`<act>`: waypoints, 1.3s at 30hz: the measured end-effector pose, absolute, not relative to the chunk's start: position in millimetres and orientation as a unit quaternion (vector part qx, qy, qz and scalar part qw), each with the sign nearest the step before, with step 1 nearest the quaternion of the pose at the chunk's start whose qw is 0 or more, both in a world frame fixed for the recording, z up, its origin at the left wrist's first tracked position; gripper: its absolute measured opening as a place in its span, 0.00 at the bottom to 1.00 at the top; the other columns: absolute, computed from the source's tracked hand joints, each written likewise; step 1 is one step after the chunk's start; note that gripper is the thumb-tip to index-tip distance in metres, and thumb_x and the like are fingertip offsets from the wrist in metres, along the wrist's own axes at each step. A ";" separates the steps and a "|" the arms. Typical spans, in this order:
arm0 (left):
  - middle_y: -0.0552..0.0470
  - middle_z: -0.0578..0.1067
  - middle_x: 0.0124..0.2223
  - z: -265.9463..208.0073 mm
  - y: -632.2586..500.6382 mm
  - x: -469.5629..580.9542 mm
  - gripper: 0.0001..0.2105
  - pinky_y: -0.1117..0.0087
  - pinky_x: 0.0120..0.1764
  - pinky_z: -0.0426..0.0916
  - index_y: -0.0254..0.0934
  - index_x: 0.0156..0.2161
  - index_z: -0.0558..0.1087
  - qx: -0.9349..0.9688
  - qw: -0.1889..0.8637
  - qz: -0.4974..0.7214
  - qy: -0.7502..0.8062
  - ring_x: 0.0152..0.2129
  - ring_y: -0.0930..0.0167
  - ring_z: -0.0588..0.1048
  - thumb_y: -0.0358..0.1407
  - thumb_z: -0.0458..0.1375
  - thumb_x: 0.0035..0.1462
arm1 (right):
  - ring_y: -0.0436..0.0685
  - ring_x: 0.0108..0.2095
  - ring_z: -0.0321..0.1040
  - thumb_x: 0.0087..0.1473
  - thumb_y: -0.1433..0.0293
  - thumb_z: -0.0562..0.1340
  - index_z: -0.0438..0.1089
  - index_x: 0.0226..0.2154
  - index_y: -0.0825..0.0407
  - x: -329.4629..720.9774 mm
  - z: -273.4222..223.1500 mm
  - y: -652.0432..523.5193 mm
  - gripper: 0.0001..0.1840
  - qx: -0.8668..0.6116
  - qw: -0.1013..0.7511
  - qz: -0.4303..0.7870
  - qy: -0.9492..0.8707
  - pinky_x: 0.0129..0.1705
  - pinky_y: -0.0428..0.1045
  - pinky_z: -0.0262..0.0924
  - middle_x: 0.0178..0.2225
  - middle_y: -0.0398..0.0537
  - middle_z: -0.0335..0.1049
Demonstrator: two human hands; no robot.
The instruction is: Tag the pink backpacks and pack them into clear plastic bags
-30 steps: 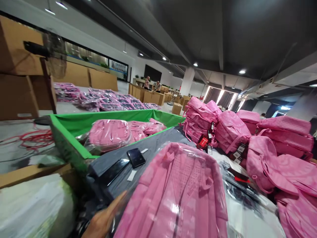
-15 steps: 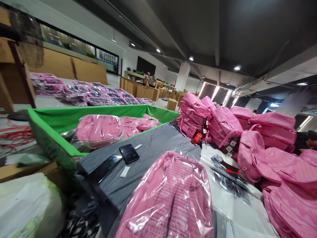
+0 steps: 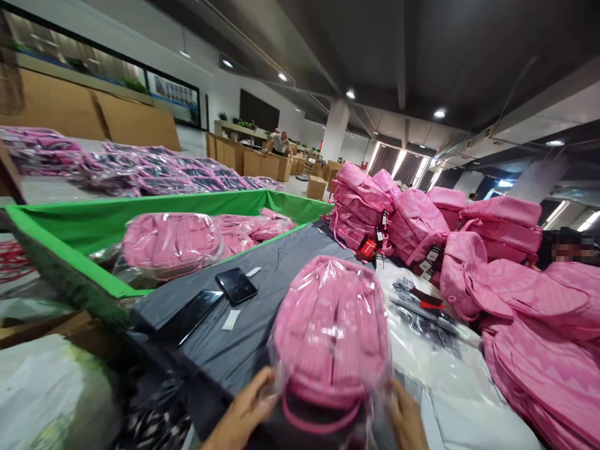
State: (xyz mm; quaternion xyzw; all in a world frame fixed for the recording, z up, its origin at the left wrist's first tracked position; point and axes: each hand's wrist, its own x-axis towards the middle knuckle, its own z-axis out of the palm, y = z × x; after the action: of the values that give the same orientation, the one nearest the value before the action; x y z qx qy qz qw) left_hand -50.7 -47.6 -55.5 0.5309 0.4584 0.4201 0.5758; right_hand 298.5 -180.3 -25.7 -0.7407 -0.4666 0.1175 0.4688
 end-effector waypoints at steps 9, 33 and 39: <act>0.40 0.81 0.35 -104.2 -63.5 -32.7 0.35 0.57 0.37 0.76 0.36 0.34 0.75 0.324 0.699 0.396 0.500 0.32 0.55 0.80 0.68 0.61 0.35 | 0.61 0.24 0.73 0.47 0.33 0.53 0.67 0.21 0.47 307.5 -72.2 -221.7 0.35 -0.807 0.417 0.238 -0.344 0.29 0.53 0.68 0.21 0.49 0.72; 0.51 0.79 0.28 -95.0 -117.2 88.4 0.28 0.65 0.36 0.72 0.38 0.33 0.70 0.363 0.825 0.248 0.354 0.28 0.64 0.79 0.48 0.78 0.31 | 0.64 0.37 0.75 0.48 0.35 0.59 0.77 0.36 0.49 247.0 -101.5 -243.3 0.35 -0.678 0.551 0.383 -0.300 0.42 0.54 0.69 0.32 0.49 0.76; 0.44 0.80 0.31 -108.5 -132.3 95.6 0.34 0.63 0.37 0.72 0.34 0.30 0.77 0.565 0.724 0.213 0.334 0.30 0.59 0.79 0.67 0.67 0.35 | 0.66 0.37 0.76 0.40 0.35 0.66 0.78 0.38 0.54 228.3 -109.3 -240.7 0.40 -0.701 0.559 0.310 -0.317 0.42 0.54 0.69 0.35 0.55 0.80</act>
State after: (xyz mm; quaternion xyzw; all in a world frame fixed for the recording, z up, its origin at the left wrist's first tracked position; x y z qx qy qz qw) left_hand 95.6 -132.3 -108.5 0.5649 0.3337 0.2132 0.7240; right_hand 228.3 -240.7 -109.3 -0.7006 -0.3170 0.3103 0.5590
